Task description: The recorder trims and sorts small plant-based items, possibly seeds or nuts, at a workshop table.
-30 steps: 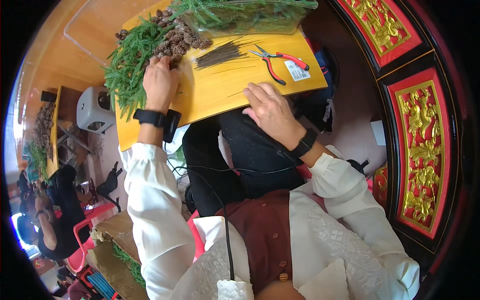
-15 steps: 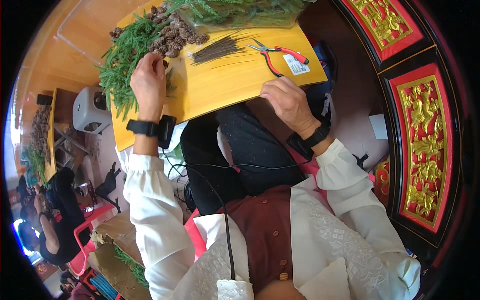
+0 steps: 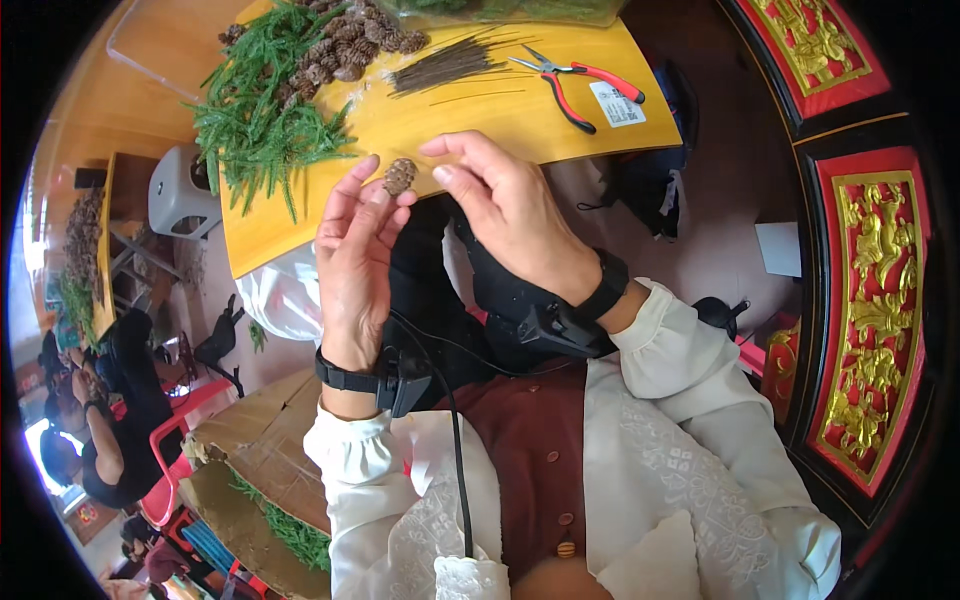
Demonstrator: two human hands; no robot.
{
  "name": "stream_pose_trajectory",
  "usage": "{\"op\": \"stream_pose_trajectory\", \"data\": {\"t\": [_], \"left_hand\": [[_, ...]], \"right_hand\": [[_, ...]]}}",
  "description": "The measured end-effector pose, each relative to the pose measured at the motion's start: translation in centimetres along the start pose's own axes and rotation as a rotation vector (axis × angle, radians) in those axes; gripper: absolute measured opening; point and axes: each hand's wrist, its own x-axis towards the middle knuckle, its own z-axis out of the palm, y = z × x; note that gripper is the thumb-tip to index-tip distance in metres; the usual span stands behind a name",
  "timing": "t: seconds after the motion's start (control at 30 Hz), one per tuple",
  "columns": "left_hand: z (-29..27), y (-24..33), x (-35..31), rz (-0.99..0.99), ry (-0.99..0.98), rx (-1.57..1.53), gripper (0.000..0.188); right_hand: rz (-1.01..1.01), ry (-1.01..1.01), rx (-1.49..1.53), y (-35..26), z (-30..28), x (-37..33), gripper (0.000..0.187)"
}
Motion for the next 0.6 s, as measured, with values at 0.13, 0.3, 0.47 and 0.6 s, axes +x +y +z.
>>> {"op": "stream_pose_trajectory", "data": {"t": [0.13, 0.3, 0.47, 0.6], "left_hand": [[0.2, -1.5, -0.3, -0.025, -0.026, 0.019, 0.03], [-0.2, -3.5, 0.4, -0.048, -0.051, 0.002, 0.03], [-0.4, -4.2, 0.9, -0.037, -0.055, -0.066, 0.03], [0.0, -4.2, 0.9, -0.027, -0.045, -0.033, 0.031]], "right_hand": [[-0.045, -0.039, 0.004, 0.7, 0.6, -0.5, 0.018], [-0.074, -0.038, -0.041, 1.7, -0.1, -1.1, 0.019], [-0.169, -0.033, -0.089, 2.7, -0.6, -1.6, 0.016], [-0.178, -0.041, -0.091, 3.0, -0.8, -1.6, 0.016]]}}
